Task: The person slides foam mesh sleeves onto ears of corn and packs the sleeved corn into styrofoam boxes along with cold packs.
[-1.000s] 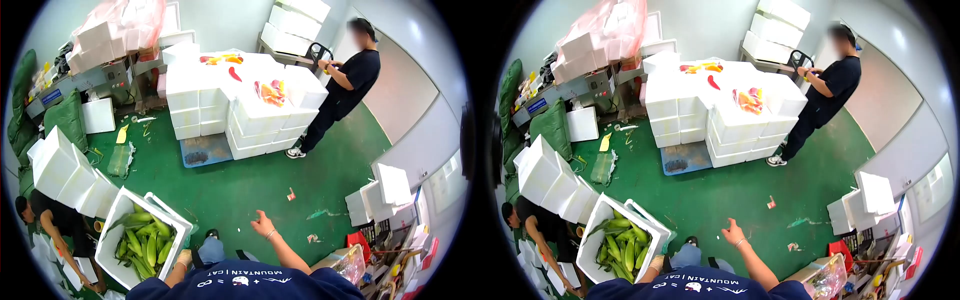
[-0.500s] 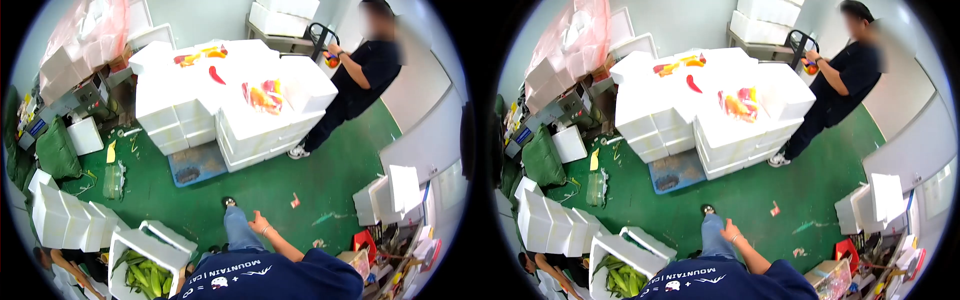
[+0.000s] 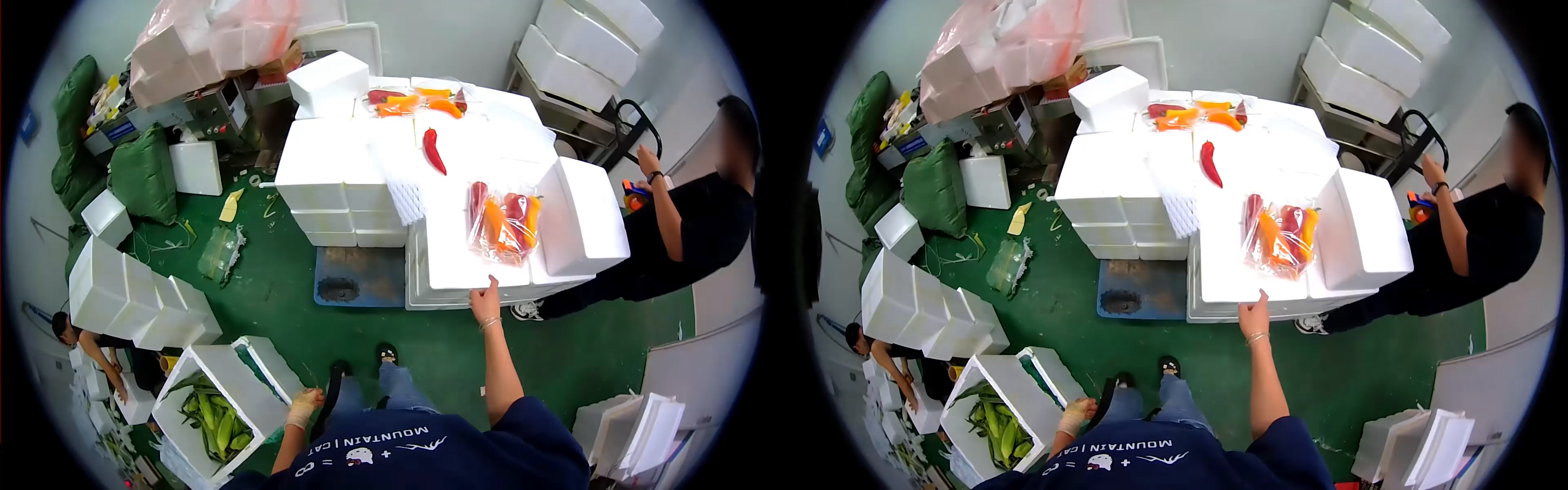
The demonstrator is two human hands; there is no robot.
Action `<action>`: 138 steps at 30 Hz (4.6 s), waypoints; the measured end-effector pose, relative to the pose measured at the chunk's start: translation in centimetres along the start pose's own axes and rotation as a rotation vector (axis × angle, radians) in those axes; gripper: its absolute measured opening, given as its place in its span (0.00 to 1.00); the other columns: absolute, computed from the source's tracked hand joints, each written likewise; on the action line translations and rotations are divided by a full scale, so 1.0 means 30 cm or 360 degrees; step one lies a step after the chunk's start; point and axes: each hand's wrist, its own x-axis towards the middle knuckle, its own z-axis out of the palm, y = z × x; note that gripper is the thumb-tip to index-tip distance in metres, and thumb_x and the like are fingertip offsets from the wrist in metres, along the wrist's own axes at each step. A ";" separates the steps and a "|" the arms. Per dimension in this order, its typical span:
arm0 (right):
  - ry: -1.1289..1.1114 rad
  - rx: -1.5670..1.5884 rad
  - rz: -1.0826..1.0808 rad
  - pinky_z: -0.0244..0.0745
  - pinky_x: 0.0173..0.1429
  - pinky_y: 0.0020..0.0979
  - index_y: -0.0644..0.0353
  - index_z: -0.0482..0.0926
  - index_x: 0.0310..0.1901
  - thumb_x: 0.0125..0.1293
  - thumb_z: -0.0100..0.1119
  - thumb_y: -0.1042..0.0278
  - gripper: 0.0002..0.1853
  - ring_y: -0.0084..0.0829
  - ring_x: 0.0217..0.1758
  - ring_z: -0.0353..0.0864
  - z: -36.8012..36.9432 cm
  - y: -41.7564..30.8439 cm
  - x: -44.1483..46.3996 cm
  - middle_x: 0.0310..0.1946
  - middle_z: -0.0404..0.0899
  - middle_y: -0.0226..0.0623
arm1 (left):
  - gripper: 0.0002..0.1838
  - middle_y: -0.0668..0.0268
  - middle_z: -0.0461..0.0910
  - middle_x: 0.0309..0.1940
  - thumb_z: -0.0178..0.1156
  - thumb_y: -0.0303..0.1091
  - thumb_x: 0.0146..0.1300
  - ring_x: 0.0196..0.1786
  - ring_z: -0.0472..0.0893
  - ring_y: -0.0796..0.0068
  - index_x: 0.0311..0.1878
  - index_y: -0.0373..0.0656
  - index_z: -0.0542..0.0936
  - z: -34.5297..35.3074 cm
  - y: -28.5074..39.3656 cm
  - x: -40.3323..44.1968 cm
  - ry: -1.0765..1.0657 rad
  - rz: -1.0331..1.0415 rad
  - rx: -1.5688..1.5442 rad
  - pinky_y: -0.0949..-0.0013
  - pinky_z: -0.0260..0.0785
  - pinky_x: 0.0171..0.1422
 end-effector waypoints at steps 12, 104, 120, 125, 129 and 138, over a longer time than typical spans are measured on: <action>-0.0538 0.0784 0.0029 0.72 0.31 0.23 0.66 0.71 0.46 0.62 0.57 0.72 0.13 0.21 0.26 0.76 0.078 -0.393 -0.206 0.26 0.78 0.35 | 0.11 0.67 0.67 0.14 0.54 0.37 0.55 0.13 0.62 0.74 0.20 0.44 0.73 -0.072 -0.089 0.076 0.0293 -0.0326 -0.0396 0.71 0.49 0.15; 0.0148 -0.0703 -0.0680 0.76 0.36 0.39 0.64 0.55 0.64 0.58 0.58 0.60 0.36 0.43 0.29 0.82 -0.064 -1.133 0.311 0.24 0.81 0.45 | 0.14 0.54 0.77 0.35 0.50 0.35 0.64 0.37 0.80 0.61 0.44 0.31 0.73 -0.211 0.053 0.318 -0.0383 0.0153 0.0438 0.65 0.77 0.43; 0.0299 -0.0419 -0.0159 0.73 0.36 0.41 0.67 0.56 0.63 0.57 0.58 0.64 0.34 0.46 0.27 0.80 -0.172 -0.621 -0.011 0.22 0.79 0.46 | 0.14 0.59 0.80 0.27 0.53 0.39 0.60 0.27 0.81 0.66 0.37 0.36 0.77 -0.169 0.085 0.402 -0.0257 -0.0177 -0.0003 0.68 0.76 0.33; 0.0234 -0.0461 -0.0184 0.74 0.36 0.41 0.66 0.53 0.64 0.57 0.59 0.66 0.36 0.46 0.28 0.80 -0.151 -0.620 -0.019 0.23 0.80 0.46 | 0.15 0.66 0.80 0.31 0.48 0.46 0.65 0.28 0.78 0.75 0.39 0.44 0.75 -0.150 0.152 0.354 -0.0222 -0.0139 0.0157 0.74 0.70 0.31; 0.0139 -0.0376 -0.0176 0.74 0.37 0.42 0.66 0.52 0.64 0.56 0.59 0.66 0.37 0.47 0.28 0.80 -0.097 -0.618 -0.014 0.23 0.80 0.48 | 0.16 0.66 0.79 0.32 0.50 0.46 0.64 0.31 0.79 0.74 0.42 0.43 0.75 -0.149 0.143 0.332 -0.0206 -0.0156 0.0071 0.72 0.71 0.34; -0.0223 -0.0405 -0.0344 0.75 0.38 0.44 0.65 0.55 0.63 0.56 0.58 0.61 0.35 0.49 0.28 0.80 0.103 -0.665 -0.033 0.22 0.80 0.46 | 0.08 0.65 0.78 0.23 0.58 0.35 0.53 0.22 0.74 0.73 0.26 0.40 0.79 -0.219 -0.055 0.283 -0.0143 0.0523 0.0791 0.68 0.65 0.27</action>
